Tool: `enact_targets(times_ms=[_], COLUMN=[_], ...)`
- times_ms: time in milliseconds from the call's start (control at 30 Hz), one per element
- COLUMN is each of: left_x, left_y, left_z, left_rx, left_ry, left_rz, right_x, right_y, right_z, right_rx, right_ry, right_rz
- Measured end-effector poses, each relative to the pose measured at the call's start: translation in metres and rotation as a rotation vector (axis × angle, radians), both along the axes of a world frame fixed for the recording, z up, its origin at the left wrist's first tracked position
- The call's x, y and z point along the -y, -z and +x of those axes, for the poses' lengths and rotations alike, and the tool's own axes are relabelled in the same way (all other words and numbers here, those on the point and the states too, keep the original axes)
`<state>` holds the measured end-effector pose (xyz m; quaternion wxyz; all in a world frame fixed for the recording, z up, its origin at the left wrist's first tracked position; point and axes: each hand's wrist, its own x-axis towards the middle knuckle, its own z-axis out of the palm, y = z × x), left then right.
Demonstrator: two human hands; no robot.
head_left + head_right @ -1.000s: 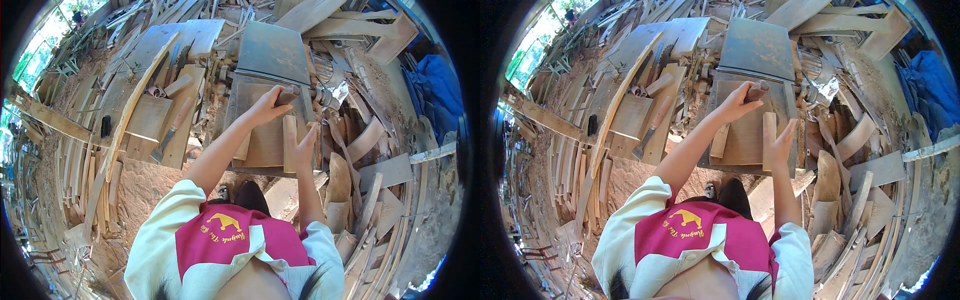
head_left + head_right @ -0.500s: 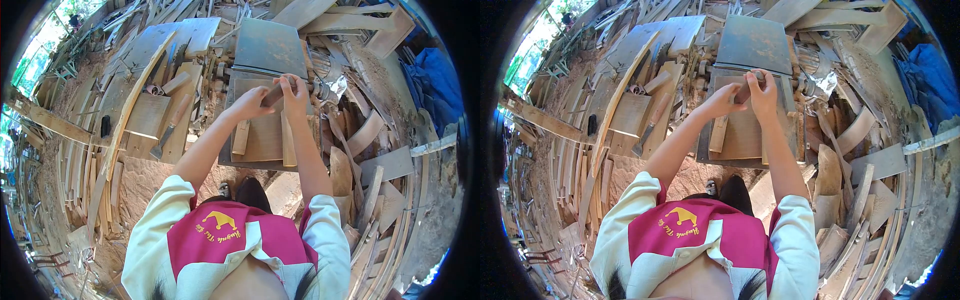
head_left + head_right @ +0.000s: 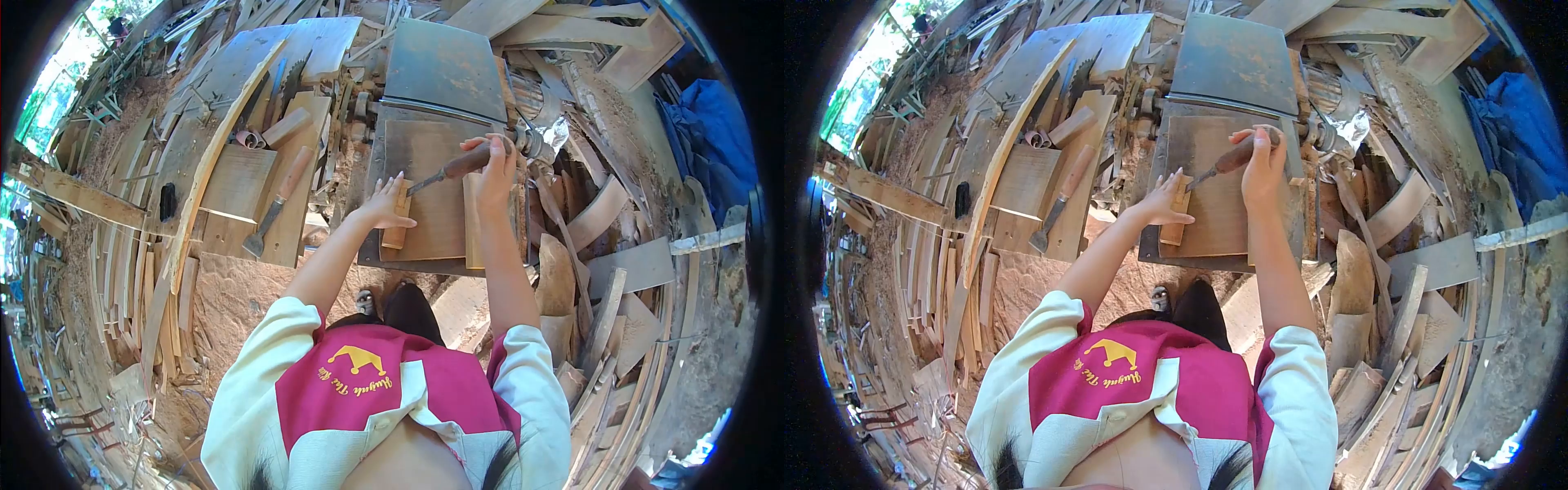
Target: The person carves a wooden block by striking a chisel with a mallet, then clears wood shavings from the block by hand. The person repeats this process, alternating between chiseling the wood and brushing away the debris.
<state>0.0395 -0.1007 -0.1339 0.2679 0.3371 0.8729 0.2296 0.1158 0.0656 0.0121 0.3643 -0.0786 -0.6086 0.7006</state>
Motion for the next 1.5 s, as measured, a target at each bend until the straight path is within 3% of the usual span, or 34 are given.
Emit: enact_targets(times_ms=[67,167,567,1067,1367,1500], left_x=[-0.001,-0.001,0.001,0.0,0.001,0.001], left_y=[0.02,0.02,-0.01,-0.013,0.007,0.008], left_z=[-0.006,-0.004,0.004,0.005,0.0,0.0], left_rx=[-0.019,-0.03,0.065,0.071,0.142,0.148], left_ry=[0.006,-0.007,-0.038,-0.041,-0.032,-0.033], left_rz=[0.136,0.146,0.073,0.057,0.258,0.268], right_x=[-0.002,-0.004,-0.023,-0.024,-0.001,0.006], right_y=[0.002,0.002,0.026,0.064,0.03,0.013], right_z=[0.003,0.008,0.035,0.073,0.072,0.068], right_rx=[-0.04,-0.088,-0.032,-0.059,-0.142,-0.116], right_ry=[-0.009,-0.005,0.109,0.432,0.202,0.041], right_rz=[-0.05,-0.12,-0.302,-0.473,-0.113,0.161])
